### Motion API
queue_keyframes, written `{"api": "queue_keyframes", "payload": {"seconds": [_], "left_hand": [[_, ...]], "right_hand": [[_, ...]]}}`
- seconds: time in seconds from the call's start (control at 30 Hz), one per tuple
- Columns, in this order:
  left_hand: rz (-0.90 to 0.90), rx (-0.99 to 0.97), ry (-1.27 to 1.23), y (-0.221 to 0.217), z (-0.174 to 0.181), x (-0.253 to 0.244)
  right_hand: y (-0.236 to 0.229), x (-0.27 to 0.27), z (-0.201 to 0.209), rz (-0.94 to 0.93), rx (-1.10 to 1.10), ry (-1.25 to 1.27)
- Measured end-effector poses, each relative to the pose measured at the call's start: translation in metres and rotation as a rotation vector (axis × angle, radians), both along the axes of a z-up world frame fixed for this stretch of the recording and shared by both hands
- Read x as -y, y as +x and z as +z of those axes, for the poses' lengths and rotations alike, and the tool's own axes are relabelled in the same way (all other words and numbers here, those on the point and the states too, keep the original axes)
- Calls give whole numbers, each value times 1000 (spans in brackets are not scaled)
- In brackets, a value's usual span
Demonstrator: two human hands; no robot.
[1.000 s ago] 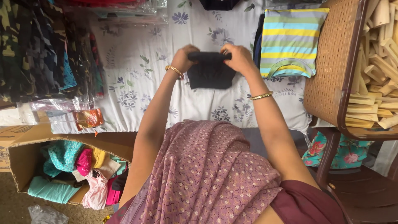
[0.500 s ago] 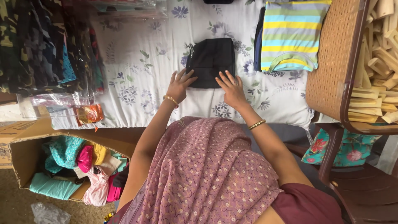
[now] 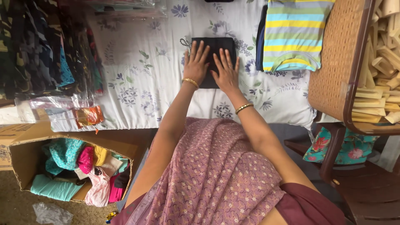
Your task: Folding various items of clothing, including shirts and pants, on a flat surface.
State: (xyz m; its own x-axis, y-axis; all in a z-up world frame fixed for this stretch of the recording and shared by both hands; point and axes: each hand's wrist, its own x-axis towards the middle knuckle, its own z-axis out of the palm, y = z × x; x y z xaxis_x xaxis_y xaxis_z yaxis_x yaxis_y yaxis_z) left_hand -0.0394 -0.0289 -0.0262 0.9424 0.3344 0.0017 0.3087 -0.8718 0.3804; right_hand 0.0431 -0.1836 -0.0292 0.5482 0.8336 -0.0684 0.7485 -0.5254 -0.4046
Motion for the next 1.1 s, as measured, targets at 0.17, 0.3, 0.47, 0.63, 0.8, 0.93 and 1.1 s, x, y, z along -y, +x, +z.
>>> {"api": "queue_keyframes", "payload": {"seconds": [0.17, 0.3, 0.47, 0.63, 0.8, 0.93, 1.1], "left_hand": [[40, -113, -72, -5, -22, -16], [111, -95, -83, -3, -28, -18], [148, -114, -52, -3, -26, -18], [147, -140, -48, 1, -15, -22], [275, -9, -246, 6, -7, -20], [590, 82, -591, 17, 24, -17], [694, -77, -411, 21, -27, -16]], "right_hand": [[1, 17, -10, -87, 40, -98], [0, 19, -15, -113, 64, -116], [3, 16, -13, -186, 44, -76], [1, 16, -14, -205, 83, -51], [0, 20, -17, -207, 111, -54], [3, 23, -29, -183, 166, 33], [6, 19, -10, -273, -46, 46]]}}
